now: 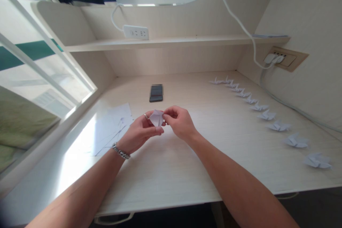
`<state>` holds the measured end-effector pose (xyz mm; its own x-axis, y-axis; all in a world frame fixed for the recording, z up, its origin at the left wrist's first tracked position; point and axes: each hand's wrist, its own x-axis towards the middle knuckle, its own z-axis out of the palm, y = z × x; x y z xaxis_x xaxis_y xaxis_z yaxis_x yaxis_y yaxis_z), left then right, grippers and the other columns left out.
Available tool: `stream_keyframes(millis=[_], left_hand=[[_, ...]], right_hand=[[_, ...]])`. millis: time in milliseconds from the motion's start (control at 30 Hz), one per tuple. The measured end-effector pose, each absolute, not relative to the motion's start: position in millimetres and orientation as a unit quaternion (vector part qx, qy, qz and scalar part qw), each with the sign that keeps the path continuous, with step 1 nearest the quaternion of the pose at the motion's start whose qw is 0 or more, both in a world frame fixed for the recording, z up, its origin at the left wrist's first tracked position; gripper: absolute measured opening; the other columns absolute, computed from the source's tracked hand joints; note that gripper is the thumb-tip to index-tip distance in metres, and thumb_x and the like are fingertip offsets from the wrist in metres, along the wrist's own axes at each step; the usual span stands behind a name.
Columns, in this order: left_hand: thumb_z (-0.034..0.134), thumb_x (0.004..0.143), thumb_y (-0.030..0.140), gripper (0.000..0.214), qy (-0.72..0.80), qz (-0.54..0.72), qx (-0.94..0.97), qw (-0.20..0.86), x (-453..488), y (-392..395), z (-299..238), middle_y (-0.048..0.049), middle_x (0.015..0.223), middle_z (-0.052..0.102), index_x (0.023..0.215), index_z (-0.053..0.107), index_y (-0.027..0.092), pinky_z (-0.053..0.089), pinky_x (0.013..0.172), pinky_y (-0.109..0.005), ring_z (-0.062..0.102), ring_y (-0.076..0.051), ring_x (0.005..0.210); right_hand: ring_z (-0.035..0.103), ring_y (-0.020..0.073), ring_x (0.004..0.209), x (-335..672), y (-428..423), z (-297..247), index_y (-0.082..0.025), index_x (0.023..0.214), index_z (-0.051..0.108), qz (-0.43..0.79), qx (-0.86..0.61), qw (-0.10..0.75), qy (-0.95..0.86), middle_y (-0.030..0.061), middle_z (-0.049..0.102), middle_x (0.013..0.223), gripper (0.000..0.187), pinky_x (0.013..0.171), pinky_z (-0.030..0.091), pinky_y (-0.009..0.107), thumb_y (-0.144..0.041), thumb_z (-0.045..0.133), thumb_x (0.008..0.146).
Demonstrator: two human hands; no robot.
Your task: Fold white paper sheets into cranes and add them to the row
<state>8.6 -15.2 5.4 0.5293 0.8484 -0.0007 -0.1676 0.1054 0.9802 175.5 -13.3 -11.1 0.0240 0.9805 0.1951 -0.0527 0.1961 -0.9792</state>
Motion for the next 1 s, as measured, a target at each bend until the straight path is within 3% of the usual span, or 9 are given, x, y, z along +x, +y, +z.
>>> stream_keyframes(millis=[67, 233, 500, 700, 833, 1000], left_hand=[[0.076, 0.072, 0.02, 0.037, 0.319, 0.381, 0.551, 0.67, 9, -15, 5, -0.0065, 0.091, 0.067, 0.106, 0.062, 0.015, 0.052, 0.071, -0.03, 0.064, -0.014, 0.073], [0.077, 0.065, 0.01, 0.04, 0.336, 0.402, 0.572, 0.631, 10, -13, 2, -0.0043, 0.082, 0.067, 0.102, 0.062, 0.013, 0.052, 0.064, -0.029, 0.063, -0.014, 0.066], [0.076, 0.063, 0.005, 0.063, 0.33, 0.365, 0.585, 0.645, 5, -15, 6, -0.0064, 0.089, 0.071, 0.122, 0.057, 0.016, 0.053, 0.076, -0.033, 0.068, -0.018, 0.08], [0.071, 0.08, 0.023, 0.023, 0.34, 0.414, 0.526, 0.66, -4, -7, 5, -0.008, 0.094, 0.071, 0.101, 0.069, 0.014, 0.054, 0.083, -0.034, 0.067, -0.016, 0.083], [0.07, 0.083, 0.034, 0.025, 0.325, 0.417, 0.527, 0.665, 1, -7, -2, -0.009, 0.092, 0.072, 0.097, 0.071, 0.013, 0.054, 0.087, -0.037, 0.068, -0.018, 0.087], [0.076, 0.077, 0.035, 0.03, 0.33, 0.426, 0.522, 0.661, 6, -8, -6, -0.0088, 0.084, 0.072, 0.094, 0.073, 0.011, 0.053, 0.084, -0.035, 0.066, -0.017, 0.08]], right_hand=[[0.064, 0.015, 0.061, 175, -13, -12, -0.016, 0.077, 0.065, 0.455, -0.438, 0.564, -0.532, 0.0009, 0.066, 0.068, 0.017, 0.062, 0.052, 0.031, -0.03, 0.073, 0.071], [0.064, 0.0155, 0.062, 174, -14, -14, -0.016, 0.078, 0.065, 0.475, -0.431, 0.558, -0.527, 0.0008, 0.066, 0.068, 0.02, 0.062, 0.052, 0.031, -0.032, 0.074, 0.071], [0.063, 0.0155, 0.067, 179, -13, -14, -0.017, 0.078, 0.069, 0.486, -0.438, 0.527, -0.543, 0.0021, 0.068, 0.073, 0.024, 0.064, 0.052, 0.031, -0.038, 0.076, 0.069], [0.063, 0.0158, 0.072, 180, -15, -9, -0.017, 0.082, 0.069, 0.521, -0.446, 0.523, -0.506, 0.0027, 0.069, 0.078, 0.028, 0.064, 0.052, 0.03, -0.04, 0.076, 0.068], [0.064, 0.0175, 0.072, 177, -16, -9, -0.016, 0.083, 0.069, 0.537, -0.426, 0.517, -0.513, 0.0035, 0.069, 0.077, 0.028, 0.065, 0.053, 0.032, -0.04, 0.076, 0.068], [0.063, 0.017, 0.07, 177, -16, -10, -0.015, 0.08, 0.069, 0.504, -0.43, 0.528, -0.531, 0.0038, 0.069, 0.075, 0.022, 0.065, 0.051, 0.031, -0.032, 0.075, 0.069]])
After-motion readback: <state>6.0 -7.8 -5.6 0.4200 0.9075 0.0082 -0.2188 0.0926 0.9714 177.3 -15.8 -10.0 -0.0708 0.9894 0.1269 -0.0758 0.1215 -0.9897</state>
